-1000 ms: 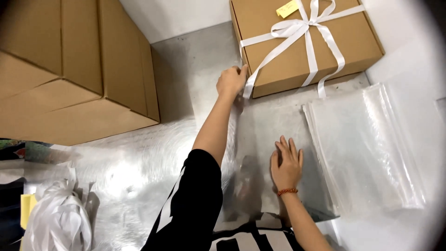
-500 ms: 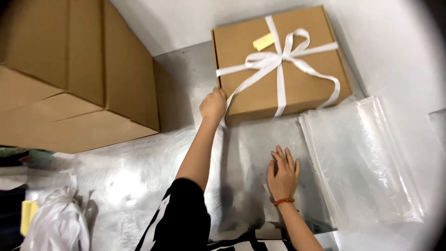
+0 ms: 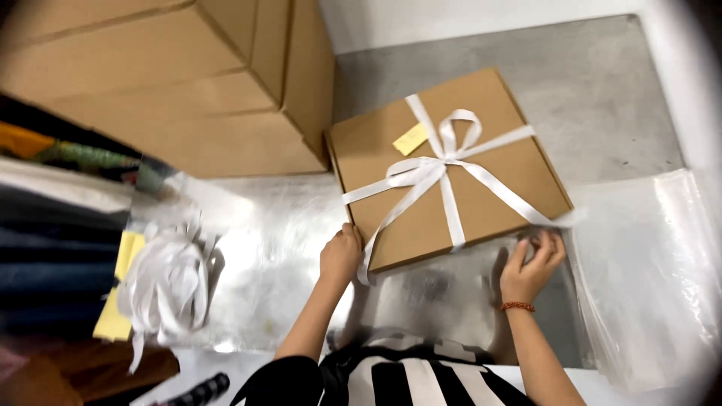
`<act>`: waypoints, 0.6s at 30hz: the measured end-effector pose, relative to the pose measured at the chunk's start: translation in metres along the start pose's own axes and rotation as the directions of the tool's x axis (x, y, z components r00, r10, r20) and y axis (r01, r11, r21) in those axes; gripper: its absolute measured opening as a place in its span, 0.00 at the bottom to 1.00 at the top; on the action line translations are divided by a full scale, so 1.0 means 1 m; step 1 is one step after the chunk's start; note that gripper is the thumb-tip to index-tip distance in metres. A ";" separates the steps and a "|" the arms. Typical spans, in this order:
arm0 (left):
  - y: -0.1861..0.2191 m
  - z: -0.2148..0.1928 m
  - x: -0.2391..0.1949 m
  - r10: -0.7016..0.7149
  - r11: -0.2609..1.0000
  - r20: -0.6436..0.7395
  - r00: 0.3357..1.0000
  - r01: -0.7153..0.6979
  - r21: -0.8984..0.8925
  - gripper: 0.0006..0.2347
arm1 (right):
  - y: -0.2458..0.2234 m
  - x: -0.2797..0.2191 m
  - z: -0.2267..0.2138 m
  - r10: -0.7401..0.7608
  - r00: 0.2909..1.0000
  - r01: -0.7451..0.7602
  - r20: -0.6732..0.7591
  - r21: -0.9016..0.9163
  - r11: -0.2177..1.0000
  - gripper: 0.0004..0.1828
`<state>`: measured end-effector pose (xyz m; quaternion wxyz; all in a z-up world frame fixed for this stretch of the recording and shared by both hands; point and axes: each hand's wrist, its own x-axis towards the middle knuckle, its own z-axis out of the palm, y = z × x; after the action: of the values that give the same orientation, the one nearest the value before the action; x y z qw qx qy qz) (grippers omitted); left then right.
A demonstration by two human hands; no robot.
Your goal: Folding a pair of shorts, placing them into a plastic bag, and then into a cardboard box for shipping.
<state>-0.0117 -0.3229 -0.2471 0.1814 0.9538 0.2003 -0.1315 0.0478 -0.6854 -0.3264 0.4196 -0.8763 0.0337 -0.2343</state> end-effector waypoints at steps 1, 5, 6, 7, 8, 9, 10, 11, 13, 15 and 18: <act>-0.010 0.006 -0.004 -0.018 1.000 0.000 1.000 0.018 -0.011 0.16 | -0.001 -0.001 -0.004 -0.011 1.000 0.011 0.018 0.001 1.000 0.20; -0.034 0.016 -0.004 -0.035 0.993 0.034 0.999 0.031 0.111 0.17 | -0.004 -0.002 -0.012 0.068 0.996 -0.063 -0.050 0.100 0.993 0.20; -0.037 0.015 0.001 -0.056 0.991 0.021 0.998 0.053 0.123 0.16 | -0.004 -0.001 -0.012 0.094 0.994 -0.087 -0.056 0.121 0.989 0.20; -0.023 0.002 0.006 -0.056 0.991 0.018 0.998 0.053 0.123 0.16 | 0.000 -0.002 -0.010 0.093 0.994 -0.085 -0.057 0.123 0.989 0.20; -0.010 -0.011 0.010 -0.063 0.993 -0.051 0.997 0.067 0.099 0.16 | 0.005 -0.004 -0.010 0.124 0.991 -0.117 -0.045 0.133 0.984 0.23; 0.005 -0.023 0.014 -0.071 0.994 -0.119 0.990 0.080 0.073 0.21 | 0.009 -0.006 -0.010 0.155 0.987 -0.149 -0.034 0.144 0.978 0.25; 0.017 -0.022 0.027 -0.070 0.994 -0.117 0.991 0.079 0.072 0.21 | -0.001 -0.006 -0.013 0.155 0.987 -0.149 -0.035 0.141 0.979 0.25; 0.030 -0.021 0.041 0.025 0.999 -0.267 0.963 -0.012 0.050 0.20 | -0.012 -0.006 -0.016 0.116 0.993 -0.113 -0.022 0.125 0.986 0.26; 0.058 -0.024 0.064 0.115 0.993 -0.413 0.903 -0.107 0.042 0.21 | -0.022 -0.004 -0.019 0.076 0.997 -0.074 -0.012 0.110 0.991 0.28; 0.087 -0.032 0.085 0.215 0.971 -0.408 0.887 -0.237 -0.003 0.18 | -0.023 0.000 -0.020 0.074 0.997 -0.074 -0.001 0.080 0.994 0.29; 0.118 -0.038 0.099 0.265 0.964 -0.435 0.861 -0.243 0.108 0.20 | -0.029 -0.003 -0.023 0.096 0.995 -0.095 -0.003 0.051 0.994 0.31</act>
<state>0.1336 -0.3751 -0.2103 0.1229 0.9806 0.1057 0.1103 0.0313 -0.6828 -0.2930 0.4525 -0.8621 0.0705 -0.2170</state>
